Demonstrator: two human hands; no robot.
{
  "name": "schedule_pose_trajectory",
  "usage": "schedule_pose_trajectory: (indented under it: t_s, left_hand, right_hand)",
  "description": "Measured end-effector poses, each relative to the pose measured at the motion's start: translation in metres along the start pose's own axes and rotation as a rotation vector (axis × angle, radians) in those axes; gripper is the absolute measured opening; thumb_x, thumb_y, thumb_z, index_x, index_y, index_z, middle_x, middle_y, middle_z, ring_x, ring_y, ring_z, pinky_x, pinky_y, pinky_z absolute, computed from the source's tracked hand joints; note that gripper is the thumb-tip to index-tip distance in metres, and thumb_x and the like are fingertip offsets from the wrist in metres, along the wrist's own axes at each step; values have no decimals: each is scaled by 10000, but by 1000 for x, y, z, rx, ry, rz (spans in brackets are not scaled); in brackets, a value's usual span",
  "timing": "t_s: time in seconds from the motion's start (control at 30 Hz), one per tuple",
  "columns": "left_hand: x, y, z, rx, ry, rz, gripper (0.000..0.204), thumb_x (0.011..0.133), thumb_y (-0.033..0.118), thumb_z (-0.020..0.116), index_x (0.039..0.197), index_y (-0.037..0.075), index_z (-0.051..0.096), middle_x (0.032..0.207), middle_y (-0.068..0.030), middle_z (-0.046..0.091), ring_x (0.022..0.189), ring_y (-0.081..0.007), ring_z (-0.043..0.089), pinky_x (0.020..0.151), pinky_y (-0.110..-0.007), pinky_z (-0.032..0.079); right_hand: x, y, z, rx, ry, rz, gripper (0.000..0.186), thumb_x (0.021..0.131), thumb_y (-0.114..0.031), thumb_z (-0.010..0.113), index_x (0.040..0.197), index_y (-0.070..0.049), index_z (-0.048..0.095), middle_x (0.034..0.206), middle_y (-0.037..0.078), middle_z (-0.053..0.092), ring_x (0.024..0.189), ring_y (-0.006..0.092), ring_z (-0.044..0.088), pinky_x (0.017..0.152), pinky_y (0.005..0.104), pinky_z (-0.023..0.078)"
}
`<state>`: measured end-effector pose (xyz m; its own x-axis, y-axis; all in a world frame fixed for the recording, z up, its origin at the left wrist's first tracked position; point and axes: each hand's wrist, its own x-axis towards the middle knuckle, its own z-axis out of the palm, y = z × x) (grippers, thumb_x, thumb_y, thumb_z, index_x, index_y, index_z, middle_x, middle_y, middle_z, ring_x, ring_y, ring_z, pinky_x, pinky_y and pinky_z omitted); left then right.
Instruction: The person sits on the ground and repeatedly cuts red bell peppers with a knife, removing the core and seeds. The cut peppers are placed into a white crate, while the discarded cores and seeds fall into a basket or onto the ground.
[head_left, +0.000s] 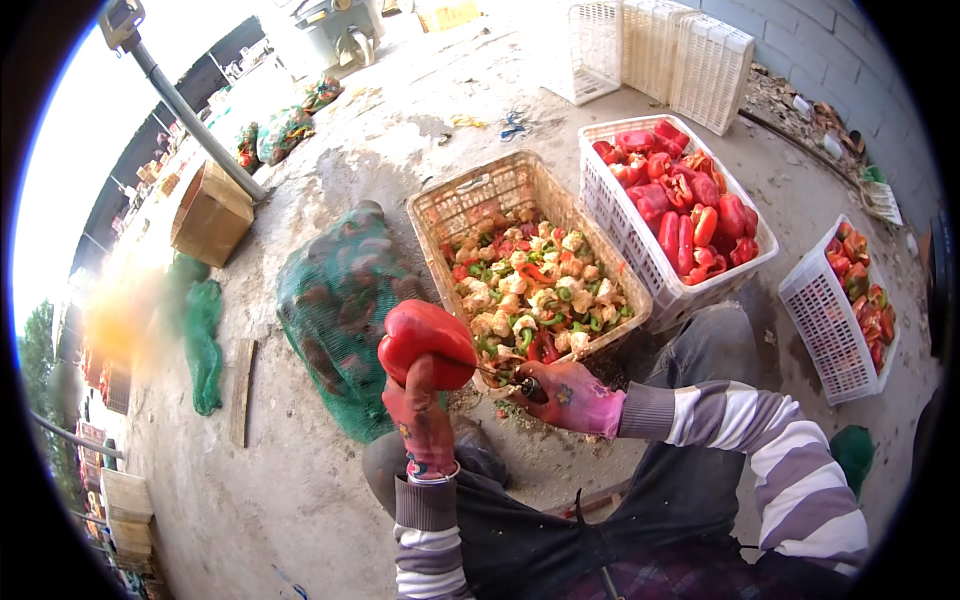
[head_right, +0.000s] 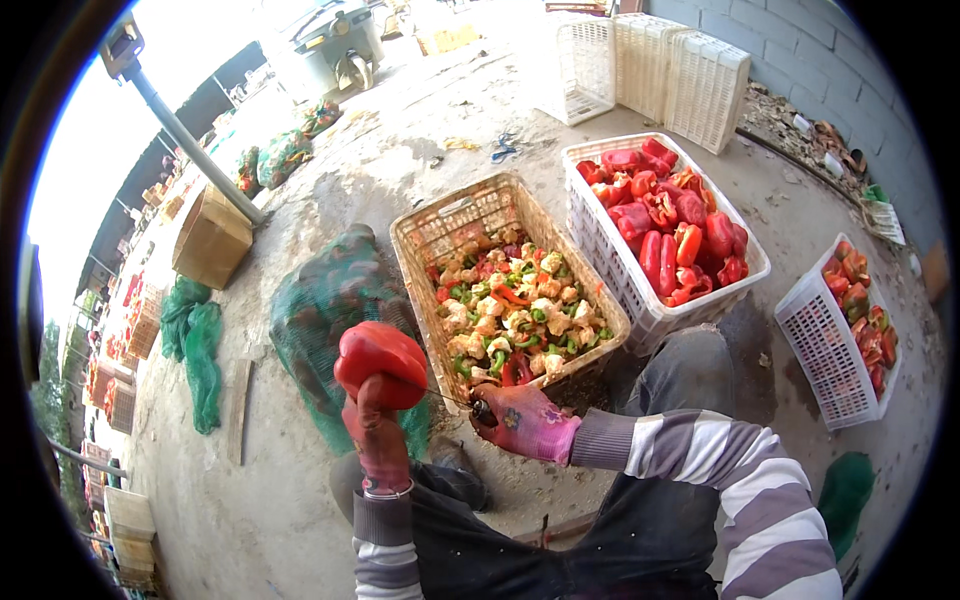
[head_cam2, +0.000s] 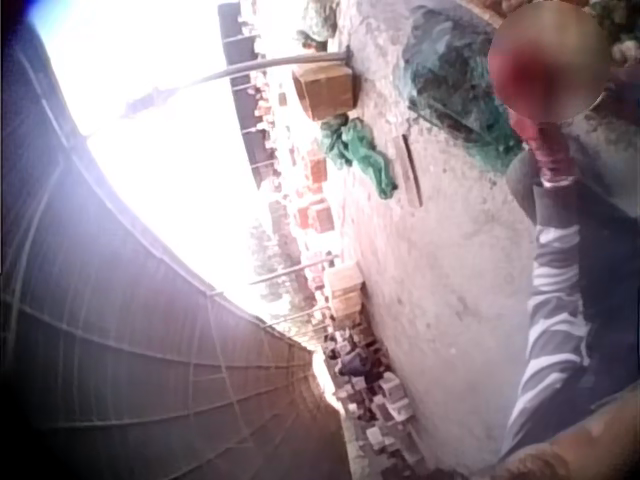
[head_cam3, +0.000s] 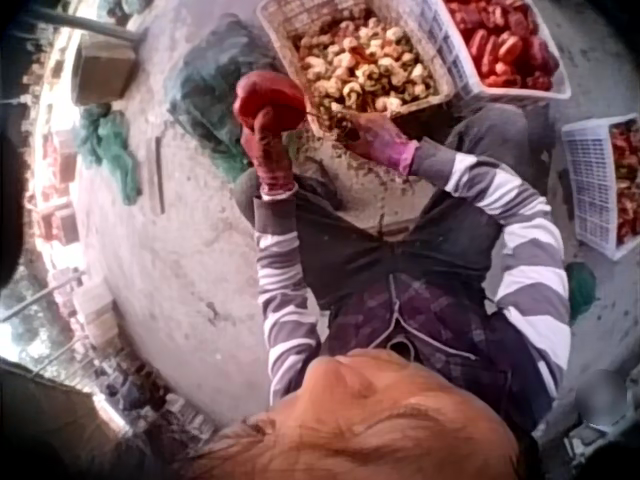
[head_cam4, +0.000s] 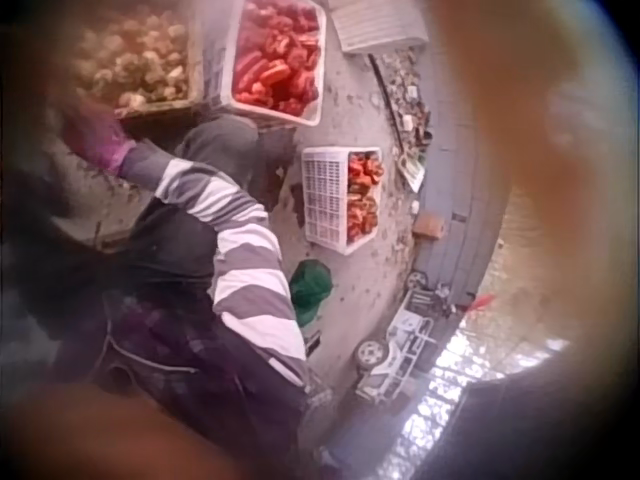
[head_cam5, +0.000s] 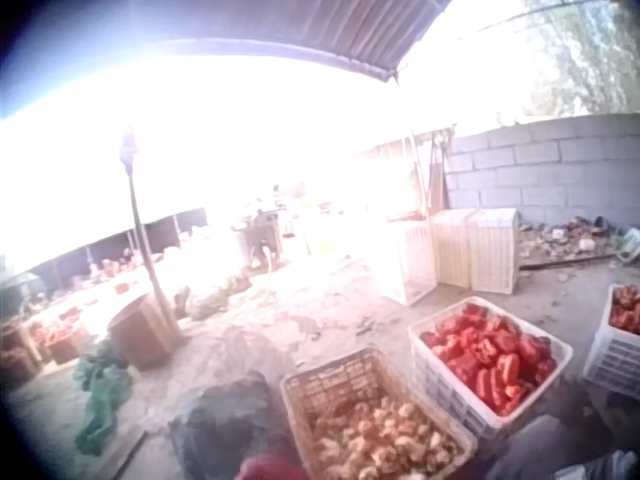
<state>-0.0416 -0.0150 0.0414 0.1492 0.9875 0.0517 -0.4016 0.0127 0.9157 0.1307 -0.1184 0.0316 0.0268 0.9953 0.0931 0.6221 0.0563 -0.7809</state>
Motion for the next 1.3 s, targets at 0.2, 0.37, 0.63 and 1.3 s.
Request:
schedule_pose_trajectory:
  t_s: [0.2, 0.37, 0.63, 1.3]
  left_hand:
    - [22, 9, -27, -183, 146, 41, 479, 840, 261, 643, 1218, 6, 498, 1136, -66, 573, 1017, -175, 556, 889, -321, 438]
    - [-7, 13, 0, 133, 15, 13, 471, 814, 222, 667, 1201, 2, 512, 1085, -69, 591, 995, -172, 561, 891, -317, 434]
    - [-25, 6, 23, 370, -329, -38, 563, 699, 193, 706, 1186, -22, 520, 1063, -75, 609, 928, -154, 591, 852, -297, 474]
    - [-16, -11, 7, 136, -412, -244, 623, 669, 337, 754, 1118, -41, 546, 929, -63, 627, 806, -141, 595, 723, -278, 483]
  right_hand:
    - [-32, 46, -7, 62, -91, 185, 408, 822, -325, 656, 1080, -12, 613, 650, 121, 626, 641, 219, 659, 592, 319, 507]
    - [19, 13, -37, 463, 160, 51, 477, 795, -403, 717, 1090, -42, 614, 829, 75, 659, 698, 114, 608, 646, 274, 482]
    - [47, -1, -44, 602, -103, -168, 751, 657, -383, 818, 1241, -29, 508, 1079, 134, 633, 1016, 214, 610, 906, 329, 463]
    - [34, 24, -52, 1271, -416, 218, 383, 779, -143, 727, 1115, -31, 578, 897, 29, 650, 760, 73, 584, 592, 232, 432]
